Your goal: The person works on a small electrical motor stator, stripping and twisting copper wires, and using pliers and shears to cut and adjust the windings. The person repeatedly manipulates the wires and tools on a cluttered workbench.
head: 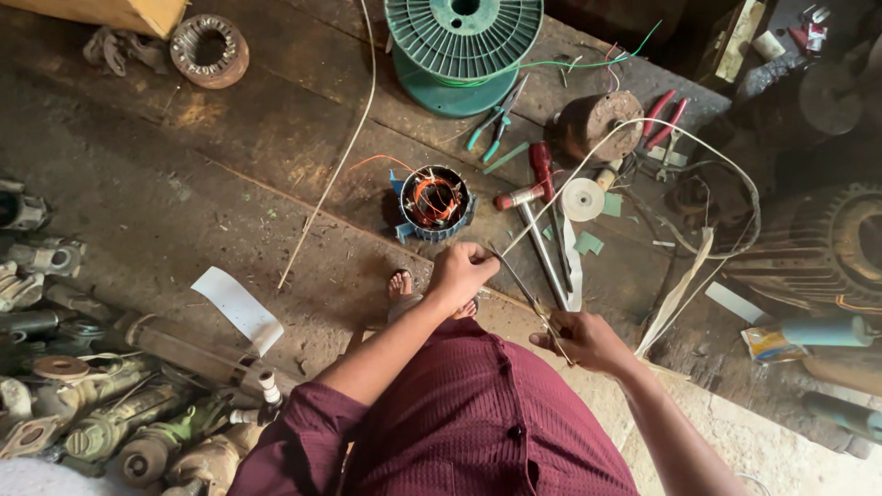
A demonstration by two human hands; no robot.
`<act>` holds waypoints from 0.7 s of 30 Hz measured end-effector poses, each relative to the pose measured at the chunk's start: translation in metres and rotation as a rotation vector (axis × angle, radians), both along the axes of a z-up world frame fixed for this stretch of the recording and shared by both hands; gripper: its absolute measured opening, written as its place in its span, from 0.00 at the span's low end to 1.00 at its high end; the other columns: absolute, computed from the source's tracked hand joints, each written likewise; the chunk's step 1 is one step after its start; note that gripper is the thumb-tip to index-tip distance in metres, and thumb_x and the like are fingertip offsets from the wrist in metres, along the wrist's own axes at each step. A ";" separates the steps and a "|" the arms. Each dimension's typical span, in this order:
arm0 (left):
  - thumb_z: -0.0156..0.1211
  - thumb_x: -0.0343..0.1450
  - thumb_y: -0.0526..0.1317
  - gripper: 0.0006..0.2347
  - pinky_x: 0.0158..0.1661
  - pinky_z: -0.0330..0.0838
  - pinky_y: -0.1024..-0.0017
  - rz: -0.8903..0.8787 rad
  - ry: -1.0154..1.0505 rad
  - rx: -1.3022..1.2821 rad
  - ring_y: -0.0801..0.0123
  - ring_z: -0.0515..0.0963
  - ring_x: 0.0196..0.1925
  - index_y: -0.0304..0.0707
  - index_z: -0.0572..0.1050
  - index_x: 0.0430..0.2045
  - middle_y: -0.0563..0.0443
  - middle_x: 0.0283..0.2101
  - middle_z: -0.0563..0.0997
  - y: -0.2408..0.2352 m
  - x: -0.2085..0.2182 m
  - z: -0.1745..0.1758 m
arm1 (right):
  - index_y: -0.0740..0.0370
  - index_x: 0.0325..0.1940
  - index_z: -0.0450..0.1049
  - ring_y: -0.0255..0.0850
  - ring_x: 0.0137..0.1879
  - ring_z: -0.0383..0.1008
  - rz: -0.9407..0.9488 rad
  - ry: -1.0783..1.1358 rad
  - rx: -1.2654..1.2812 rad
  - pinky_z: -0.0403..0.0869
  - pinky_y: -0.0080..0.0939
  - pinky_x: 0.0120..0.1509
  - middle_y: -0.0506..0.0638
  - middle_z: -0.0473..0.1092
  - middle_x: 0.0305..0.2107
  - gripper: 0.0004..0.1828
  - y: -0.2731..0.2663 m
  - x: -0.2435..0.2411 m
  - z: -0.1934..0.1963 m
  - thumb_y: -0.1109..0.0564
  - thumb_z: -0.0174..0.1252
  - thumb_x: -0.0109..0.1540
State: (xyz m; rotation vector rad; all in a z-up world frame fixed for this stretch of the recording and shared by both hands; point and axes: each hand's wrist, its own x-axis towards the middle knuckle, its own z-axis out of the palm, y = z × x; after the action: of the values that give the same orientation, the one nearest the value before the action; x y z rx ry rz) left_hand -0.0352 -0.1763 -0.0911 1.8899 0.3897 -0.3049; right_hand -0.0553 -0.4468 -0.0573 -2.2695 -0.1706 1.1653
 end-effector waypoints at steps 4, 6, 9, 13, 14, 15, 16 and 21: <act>0.66 0.68 0.41 0.08 0.32 0.76 0.75 0.027 -0.108 -0.063 0.74 0.83 0.28 0.35 0.82 0.30 0.52 0.28 0.85 -0.001 -0.001 0.004 | 0.66 0.29 0.78 0.39 0.26 0.79 -0.204 0.005 -0.091 0.76 0.43 0.34 0.49 0.73 0.17 0.24 0.013 0.005 -0.012 0.40 0.67 0.59; 0.62 0.71 0.41 0.08 0.32 0.77 0.74 -0.051 -0.115 -0.042 0.73 0.82 0.29 0.35 0.80 0.34 0.52 0.31 0.85 -0.004 -0.003 0.012 | 0.62 0.38 0.79 0.40 0.31 0.81 -0.116 -0.056 -0.064 0.77 0.41 0.38 0.49 0.78 0.24 0.17 0.020 0.014 -0.014 0.45 0.61 0.64; 0.60 0.75 0.42 0.08 0.39 0.78 0.75 -0.270 -0.203 -0.142 0.73 0.82 0.38 0.36 0.78 0.38 0.52 0.36 0.83 -0.006 -0.011 0.033 | 0.61 0.52 0.77 0.40 0.41 0.81 -0.075 -0.308 0.176 0.78 0.40 0.44 0.52 0.78 0.39 0.14 0.030 0.022 -0.001 0.54 0.59 0.64; 0.66 0.72 0.41 0.07 0.42 0.76 0.71 -0.266 -0.567 -0.153 0.68 0.79 0.44 0.38 0.79 0.36 0.51 0.40 0.78 -0.003 -0.014 0.071 | 0.65 0.60 0.71 0.38 0.57 0.77 -0.145 -0.575 0.679 0.77 0.39 0.58 0.56 0.72 0.55 0.22 0.050 0.021 0.030 0.65 0.57 0.61; 0.67 0.72 0.41 0.06 0.45 0.74 0.70 -0.238 -0.673 -0.089 0.66 0.77 0.45 0.39 0.80 0.36 0.51 0.41 0.77 -0.003 -0.013 0.079 | 0.65 0.60 0.72 0.36 0.55 0.76 -0.222 -0.472 0.710 0.77 0.37 0.57 0.55 0.73 0.52 0.20 0.058 0.020 0.036 0.66 0.58 0.62; 0.69 0.71 0.40 0.06 0.48 0.73 0.68 -0.210 -0.778 -0.024 0.64 0.76 0.46 0.40 0.80 0.36 0.51 0.41 0.75 -0.002 -0.012 0.087 | 0.65 0.59 0.72 0.33 0.53 0.75 -0.298 -0.368 0.739 0.76 0.35 0.56 0.53 0.74 0.48 0.18 0.065 0.018 0.041 0.66 0.59 0.64; 0.69 0.71 0.40 0.06 0.48 0.72 0.69 -0.208 -0.771 -0.027 0.64 0.76 0.46 0.40 0.81 0.36 0.51 0.41 0.75 0.001 -0.010 0.095 | 0.65 0.58 0.73 0.30 0.51 0.75 -0.373 -0.265 0.766 0.75 0.34 0.56 0.52 0.74 0.45 0.17 0.071 0.019 0.044 0.67 0.60 0.65; 0.65 0.74 0.41 0.08 0.42 0.73 0.78 -0.223 -0.561 -0.202 0.73 0.77 0.43 0.39 0.78 0.41 0.53 0.42 0.75 0.025 -0.005 0.110 | 0.65 0.48 0.77 0.31 0.40 0.76 -0.381 -0.410 0.588 0.76 0.34 0.44 0.49 0.78 0.35 0.09 0.098 0.034 0.049 0.63 0.64 0.64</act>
State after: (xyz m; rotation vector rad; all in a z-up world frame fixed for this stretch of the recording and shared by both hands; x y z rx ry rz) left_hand -0.0399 -0.1518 0.0193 1.7306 -0.2237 0.0469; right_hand -0.0209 -0.3491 -0.0087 -1.8664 -0.1958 0.3745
